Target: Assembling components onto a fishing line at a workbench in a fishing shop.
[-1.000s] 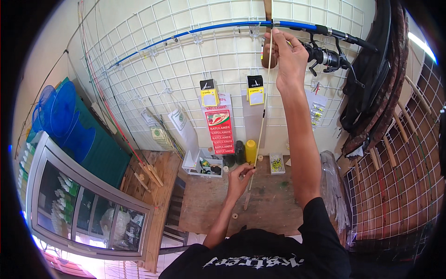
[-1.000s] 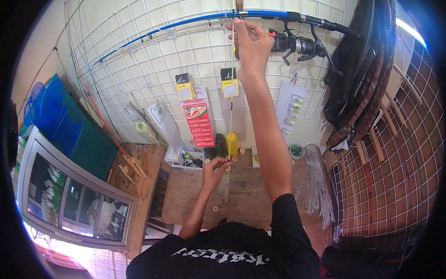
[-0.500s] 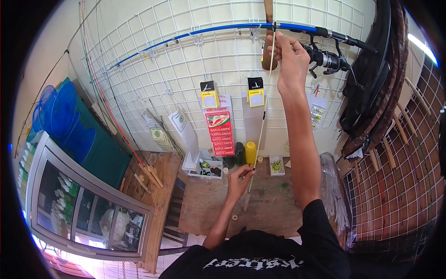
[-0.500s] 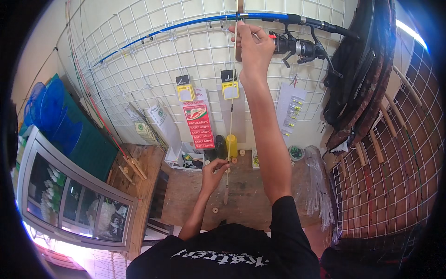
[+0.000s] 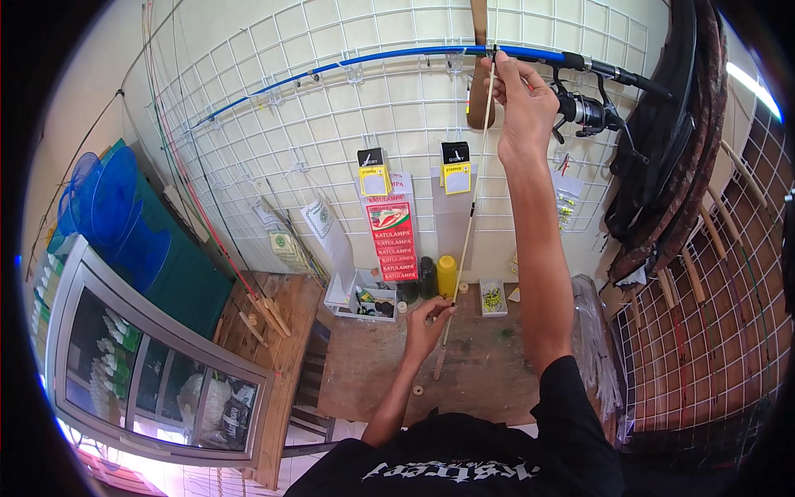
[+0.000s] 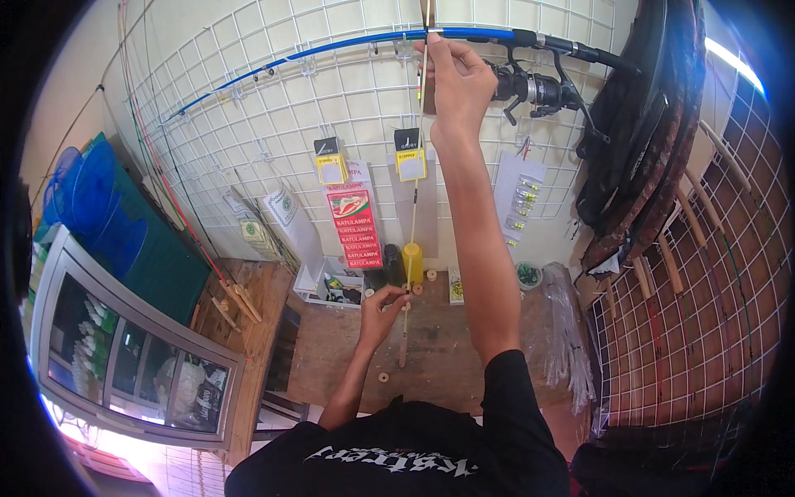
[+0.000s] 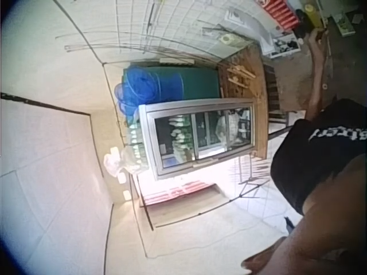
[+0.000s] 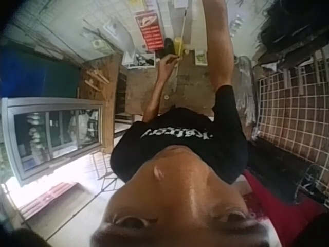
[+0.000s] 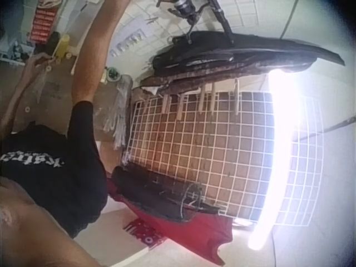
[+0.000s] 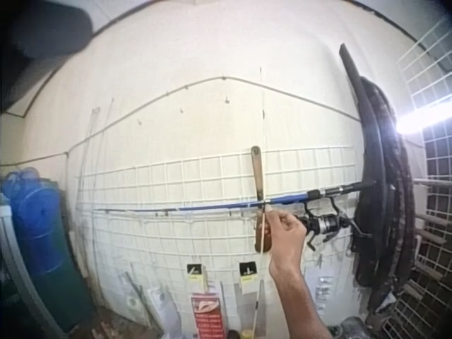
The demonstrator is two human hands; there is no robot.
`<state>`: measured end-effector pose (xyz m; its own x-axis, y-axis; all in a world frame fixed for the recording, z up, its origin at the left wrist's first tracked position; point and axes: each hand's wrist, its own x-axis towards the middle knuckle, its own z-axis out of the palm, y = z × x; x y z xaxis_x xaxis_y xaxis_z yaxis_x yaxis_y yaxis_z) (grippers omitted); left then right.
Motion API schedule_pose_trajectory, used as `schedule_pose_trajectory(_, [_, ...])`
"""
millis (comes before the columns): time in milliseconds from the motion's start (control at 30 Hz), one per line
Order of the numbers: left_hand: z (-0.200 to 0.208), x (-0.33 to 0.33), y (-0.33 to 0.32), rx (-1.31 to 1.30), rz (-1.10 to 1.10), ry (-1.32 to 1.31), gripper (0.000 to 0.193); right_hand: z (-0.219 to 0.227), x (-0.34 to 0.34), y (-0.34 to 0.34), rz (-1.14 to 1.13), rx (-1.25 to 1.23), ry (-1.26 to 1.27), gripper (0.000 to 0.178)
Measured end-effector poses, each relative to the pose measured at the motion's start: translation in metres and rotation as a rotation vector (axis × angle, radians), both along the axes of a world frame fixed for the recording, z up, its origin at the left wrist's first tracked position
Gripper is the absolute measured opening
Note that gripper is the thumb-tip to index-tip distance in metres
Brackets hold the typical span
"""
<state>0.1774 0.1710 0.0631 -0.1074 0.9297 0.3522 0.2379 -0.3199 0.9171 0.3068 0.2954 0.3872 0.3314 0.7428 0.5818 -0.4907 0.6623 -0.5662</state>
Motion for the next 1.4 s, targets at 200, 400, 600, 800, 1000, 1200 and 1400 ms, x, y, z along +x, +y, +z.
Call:
schedule_pose_trajectory(200, [0.003,0.001,-0.002,-0.043,-0.008,0.050,0.013,0.000,-0.002,0.003,-0.043,0.033,0.027,0.014])
schedule_pose_trajectory(400, [-0.001,0.001,0.000,0.004,0.020,0.025,0.014,-0.002,-0.002,0.006,-0.022,0.064,0.135,0.013])
schedule_pose_trajectory(600, [0.001,0.000,-0.002,-0.028,-0.001,0.074,0.011,-0.001,0.001,0.009,-0.170,0.140,0.053,0.015])
schedule_pose_trajectory(800, [0.000,0.001,-0.002,0.004,0.019,0.048,0.014,0.001,0.010,0.010,-0.153,0.160,-0.072,0.017])
schedule_pose_trajectory(1000, [0.005,0.001,-0.005,-0.009,0.022,0.015,0.013,0.004,0.018,0.007,-0.144,0.201,-0.172,0.018])
schedule_pose_trajectory(1200, [0.034,-0.032,0.002,-0.158,-0.364,0.120,0.033,0.006,0.016,0.005,-0.161,0.243,-0.213,0.018])
schedule_pose_trajectory(1400, [0.177,-0.056,0.029,0.177,-0.246,0.009,0.044,0.008,0.014,0.004,-0.243,0.242,-0.262,0.017])
